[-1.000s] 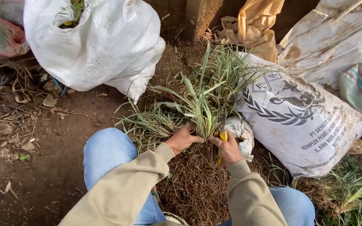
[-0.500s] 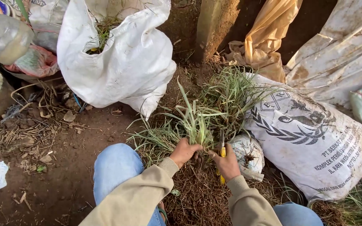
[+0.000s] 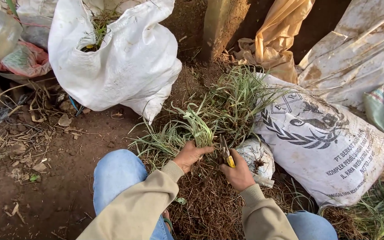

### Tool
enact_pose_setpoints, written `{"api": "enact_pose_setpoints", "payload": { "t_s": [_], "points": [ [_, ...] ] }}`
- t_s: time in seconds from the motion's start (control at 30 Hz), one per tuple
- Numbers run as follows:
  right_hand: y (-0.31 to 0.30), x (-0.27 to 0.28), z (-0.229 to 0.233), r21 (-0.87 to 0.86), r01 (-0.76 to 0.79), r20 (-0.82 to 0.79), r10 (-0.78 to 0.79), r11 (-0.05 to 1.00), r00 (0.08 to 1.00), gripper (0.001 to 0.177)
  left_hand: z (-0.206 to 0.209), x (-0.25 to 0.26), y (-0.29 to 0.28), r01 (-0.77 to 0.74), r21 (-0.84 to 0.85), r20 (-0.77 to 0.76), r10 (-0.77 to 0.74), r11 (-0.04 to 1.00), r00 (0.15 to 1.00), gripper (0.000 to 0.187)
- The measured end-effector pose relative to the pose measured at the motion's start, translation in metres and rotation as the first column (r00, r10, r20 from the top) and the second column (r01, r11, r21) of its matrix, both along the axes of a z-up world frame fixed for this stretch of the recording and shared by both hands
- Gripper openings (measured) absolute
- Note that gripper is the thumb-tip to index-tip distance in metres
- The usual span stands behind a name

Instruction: Separating individual grass shoots from a larger root mass using a small cutting tool for propagation.

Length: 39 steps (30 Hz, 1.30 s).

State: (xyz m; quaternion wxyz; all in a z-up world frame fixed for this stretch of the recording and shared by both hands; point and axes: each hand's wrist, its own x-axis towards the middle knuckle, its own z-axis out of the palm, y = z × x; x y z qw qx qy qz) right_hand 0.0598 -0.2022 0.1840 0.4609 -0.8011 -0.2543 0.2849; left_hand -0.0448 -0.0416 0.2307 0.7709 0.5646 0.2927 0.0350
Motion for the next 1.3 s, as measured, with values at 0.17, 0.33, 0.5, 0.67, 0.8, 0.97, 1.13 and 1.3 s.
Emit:
{"api": "enact_pose_setpoints", "payload": {
  "t_s": [0.17,0.33,0.5,0.67,0.8,0.97,1.13,1.3],
  "points": [
    [-0.003,0.004,-0.009,0.011,0.063,-0.020,-0.063,0.998,0.998,0.049,-0.034,0.004,0.006,-0.024,0.139,0.164,0.001,0.990,0.986,0.035],
    [-0.009,-0.007,0.017,0.016,0.085,-0.014,-0.085,0.996,0.996,0.051,-0.063,0.017,0.008,-0.112,0.201,0.190,0.073,0.973,0.979,0.034],
    [-0.025,-0.014,0.045,-0.190,0.130,0.069,-0.119,0.973,0.990,0.041,-0.049,0.022,0.032,-0.212,0.173,0.165,0.184,0.962,0.969,0.025],
    [-0.038,-0.005,-0.042,-0.497,-0.018,0.201,0.136,0.868,0.970,0.042,-0.088,0.021,0.035,-0.235,0.060,0.245,0.214,0.970,0.946,0.020],
    [-0.030,-0.010,-0.050,-0.542,-0.036,0.203,0.172,0.840,0.964,0.053,-0.111,0.027,0.015,-0.225,0.033,0.270,0.208,0.974,0.940,0.021],
    [-0.032,-0.016,-0.050,-0.530,-0.033,0.107,0.105,0.847,0.989,0.052,-0.107,0.037,0.007,-0.257,0.335,0.301,0.156,0.907,0.941,0.041],
    [-0.033,-0.007,-0.084,-0.632,0.014,0.144,0.099,0.775,0.985,0.048,-0.126,0.042,-0.014,-0.194,0.460,0.215,0.104,0.866,0.971,0.051],
    [-0.035,-0.002,-0.094,-0.743,0.066,0.240,0.174,0.666,0.955,0.041,-0.135,0.027,-0.007,-0.135,0.477,0.135,0.079,0.868,0.988,0.045]
  ]
}}
